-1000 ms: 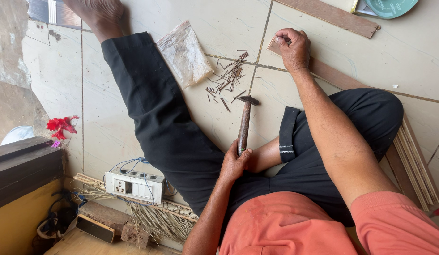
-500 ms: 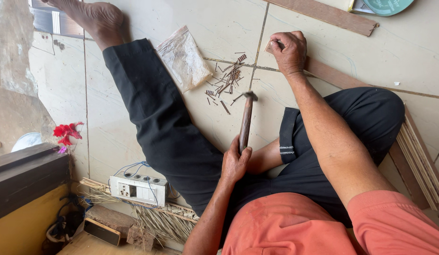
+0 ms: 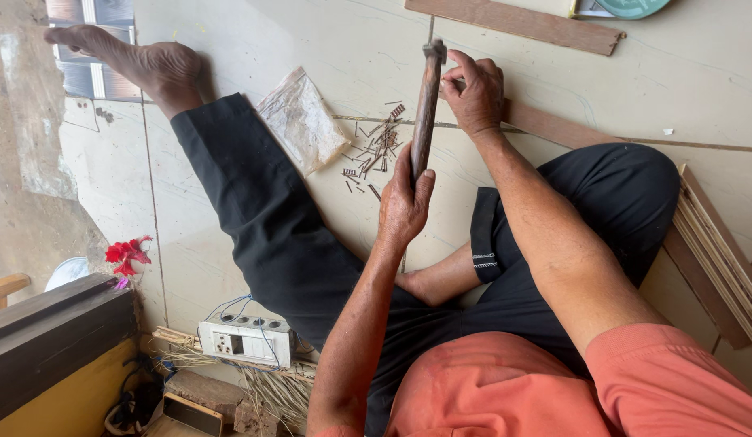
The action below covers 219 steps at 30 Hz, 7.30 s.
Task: The person sits on the floor and uses a hammer to drive nails into small wooden strips, joining them to form rectangular frames. They repeatedly pick up nails, position the wood pieces, and hammer them together.
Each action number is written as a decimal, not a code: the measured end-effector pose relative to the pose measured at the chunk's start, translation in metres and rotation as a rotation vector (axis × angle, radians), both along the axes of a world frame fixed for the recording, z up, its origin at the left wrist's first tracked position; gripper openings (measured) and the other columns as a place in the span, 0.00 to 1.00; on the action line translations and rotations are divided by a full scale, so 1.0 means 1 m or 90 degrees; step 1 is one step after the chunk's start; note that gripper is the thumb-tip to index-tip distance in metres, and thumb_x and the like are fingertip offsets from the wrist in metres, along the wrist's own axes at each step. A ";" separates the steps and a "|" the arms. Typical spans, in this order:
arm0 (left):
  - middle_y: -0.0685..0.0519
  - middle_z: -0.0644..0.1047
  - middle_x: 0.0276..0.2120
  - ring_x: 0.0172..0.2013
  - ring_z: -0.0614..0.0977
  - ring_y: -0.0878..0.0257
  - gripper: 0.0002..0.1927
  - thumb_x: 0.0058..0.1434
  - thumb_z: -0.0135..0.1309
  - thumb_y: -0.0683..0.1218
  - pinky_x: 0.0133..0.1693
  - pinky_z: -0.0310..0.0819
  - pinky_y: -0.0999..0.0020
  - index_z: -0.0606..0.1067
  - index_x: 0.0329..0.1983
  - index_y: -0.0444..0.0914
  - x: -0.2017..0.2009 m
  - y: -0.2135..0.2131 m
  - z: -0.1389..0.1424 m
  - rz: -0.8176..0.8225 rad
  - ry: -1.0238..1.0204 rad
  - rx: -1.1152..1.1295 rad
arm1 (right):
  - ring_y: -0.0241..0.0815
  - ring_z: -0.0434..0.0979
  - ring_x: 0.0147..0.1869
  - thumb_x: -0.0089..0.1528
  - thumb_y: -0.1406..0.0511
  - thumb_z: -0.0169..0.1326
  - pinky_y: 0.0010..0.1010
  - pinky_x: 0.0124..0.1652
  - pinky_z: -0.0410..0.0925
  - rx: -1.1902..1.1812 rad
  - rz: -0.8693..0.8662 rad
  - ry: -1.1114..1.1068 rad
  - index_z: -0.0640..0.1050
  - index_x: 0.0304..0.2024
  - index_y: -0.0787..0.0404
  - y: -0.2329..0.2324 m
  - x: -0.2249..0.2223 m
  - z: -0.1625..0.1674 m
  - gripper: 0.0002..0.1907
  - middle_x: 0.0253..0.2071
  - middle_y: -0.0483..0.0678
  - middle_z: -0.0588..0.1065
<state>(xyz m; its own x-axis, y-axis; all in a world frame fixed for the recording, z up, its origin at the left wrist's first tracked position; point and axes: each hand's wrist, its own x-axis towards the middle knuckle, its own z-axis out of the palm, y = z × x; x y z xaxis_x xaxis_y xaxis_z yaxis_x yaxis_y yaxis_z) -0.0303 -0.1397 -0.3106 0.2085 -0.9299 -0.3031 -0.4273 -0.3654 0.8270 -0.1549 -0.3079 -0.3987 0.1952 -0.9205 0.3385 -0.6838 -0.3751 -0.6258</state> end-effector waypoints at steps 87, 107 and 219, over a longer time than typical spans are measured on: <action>0.55 0.73 0.26 0.20 0.74 0.69 0.21 0.67 0.55 0.50 0.15 0.57 0.74 0.70 0.58 0.36 -0.007 0.191 -0.036 0.217 0.568 0.255 | 0.51 0.72 0.63 0.61 0.59 0.62 0.43 0.59 0.69 0.300 0.191 0.368 0.70 0.69 0.49 0.028 -0.112 0.059 0.33 0.60 0.50 0.72; 0.55 0.74 0.26 0.19 0.74 0.68 0.14 0.66 0.55 0.51 0.15 0.59 0.73 0.71 0.46 0.37 -0.013 0.184 -0.033 0.219 0.493 0.288 | 0.48 0.73 0.53 0.54 0.63 0.69 0.45 0.52 0.67 -0.100 0.208 0.304 0.77 0.63 0.51 0.023 -0.087 0.063 0.33 0.49 0.49 0.73; 0.56 0.73 0.27 0.21 0.73 0.70 0.25 0.66 0.55 0.49 0.16 0.61 0.74 0.67 0.64 0.37 0.002 0.181 -0.029 0.234 0.564 0.282 | 0.35 0.80 0.38 0.65 0.68 0.60 0.29 0.38 0.75 0.309 0.150 0.029 0.84 0.46 0.54 0.057 0.002 0.023 0.08 0.39 0.44 0.83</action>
<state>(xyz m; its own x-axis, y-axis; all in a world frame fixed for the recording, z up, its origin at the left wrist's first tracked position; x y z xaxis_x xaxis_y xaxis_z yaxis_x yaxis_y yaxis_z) -0.0280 0.0413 -0.3393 -0.0076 -0.6233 -0.7819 0.4626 -0.6954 0.5499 -0.1534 -0.2512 -0.3762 0.4196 -0.8986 -0.1282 -0.6468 -0.1969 -0.7368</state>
